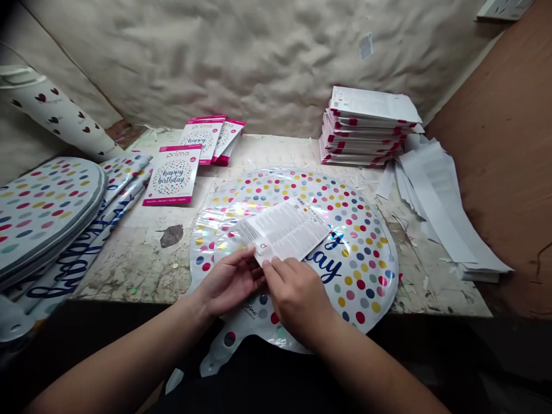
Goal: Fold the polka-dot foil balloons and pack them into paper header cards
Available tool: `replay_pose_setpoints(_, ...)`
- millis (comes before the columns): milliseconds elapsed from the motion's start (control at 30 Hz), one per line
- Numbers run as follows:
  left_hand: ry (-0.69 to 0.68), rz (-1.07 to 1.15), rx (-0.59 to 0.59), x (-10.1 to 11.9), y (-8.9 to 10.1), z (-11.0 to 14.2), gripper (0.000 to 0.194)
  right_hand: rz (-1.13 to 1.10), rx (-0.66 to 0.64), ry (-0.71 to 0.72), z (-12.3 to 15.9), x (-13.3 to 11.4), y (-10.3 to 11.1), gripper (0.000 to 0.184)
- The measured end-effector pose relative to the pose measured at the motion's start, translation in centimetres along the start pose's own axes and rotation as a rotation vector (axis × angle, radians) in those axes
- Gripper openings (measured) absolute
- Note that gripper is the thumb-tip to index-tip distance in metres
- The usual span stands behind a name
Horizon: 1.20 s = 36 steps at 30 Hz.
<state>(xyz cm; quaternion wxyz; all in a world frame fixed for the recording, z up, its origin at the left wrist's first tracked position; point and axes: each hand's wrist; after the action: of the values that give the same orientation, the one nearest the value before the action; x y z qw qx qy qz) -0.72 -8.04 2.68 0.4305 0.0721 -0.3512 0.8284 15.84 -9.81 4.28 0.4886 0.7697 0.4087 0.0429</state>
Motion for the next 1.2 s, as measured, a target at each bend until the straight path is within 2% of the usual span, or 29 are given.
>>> replay_pose_setpoints(67, -0.13, -0.081, -0.036, -0.1, -0.2, 0.3, 0.013, -0.203, -0.009, -0.178, -0.6, 0.6, 0.6, 0.027)
replay_pose_setpoints(133, -0.267, -0.169, -0.064, -0.2, -0.5, 0.5, 0.018, -0.298, 0.007, -0.299, -1.3, 0.8, 1.0, 0.025)
replay_pose_setpoints(200, -0.328, -0.206, -0.089, -0.1, -0.6, 0.8, 0.021, -0.299, 0.03, -0.315, -1.8, 0.8, 1.0, 0.021)
replay_pose_setpoints(333, -0.519, -0.329, -0.115, 0.0, -0.7, 1.1, 0.02, -0.276, 0.152, -0.363, -2.0, 0.4, 0.0, 0.031)
replay_pose_setpoints(433, -0.625, -0.416, -0.098, 0.1, -0.7, 1.4, 0.019, -0.261, 0.264, -0.368, -2.1, 0.4, -0.6, 0.02)
replay_pose_setpoints(533, -0.631, -0.436, -0.078, 0.1, -0.7, 1.6, 0.021, -0.242, 0.313, -0.308, -2.3, 0.4, -0.9, 0.01)
replay_pose_setpoints(633, -0.562, -0.382, -0.079, -0.2, -0.7, 1.4, 0.031, -0.183, 0.269, -0.226, -2.4, 0.2, -1.1, 0.018)
replay_pose_setpoints(833, -0.563, -0.304, -0.044, -1.6, -0.6, 1.0, 0.027, -0.142, 0.159, -0.334, -2.6, -0.2, -0.8, 0.016)
replay_pose_setpoints(1000, -0.441, -0.223, 0.001, -1.6, -1.4, 1.4, 0.029, -0.16, 0.095, -0.371, -3.0, -0.4, 0.0, 0.012)
replay_pose_setpoints(1067, -0.477, -0.247, -0.023, -1.6, -1.5, 1.4, 0.025, -0.148, 0.106, -0.363, -3.0, -0.4, -0.1, 0.011)
replay_pose_setpoints(1200, -0.68, -0.388, -0.033, -1.8, -1.5, 1.3, 0.018, -0.028, 0.127, -0.316, -2.7, -0.9, -1.1, 0.015)
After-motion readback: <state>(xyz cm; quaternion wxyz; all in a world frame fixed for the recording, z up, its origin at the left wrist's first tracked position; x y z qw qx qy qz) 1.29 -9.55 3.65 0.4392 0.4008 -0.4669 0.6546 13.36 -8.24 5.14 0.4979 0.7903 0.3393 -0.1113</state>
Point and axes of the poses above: each hand's wrist, its own z-axis away from the middle knuckle, its own y-axis out of the back of the hand, x = y × z, and after that the axes turned 11 degrees about x, right-handed
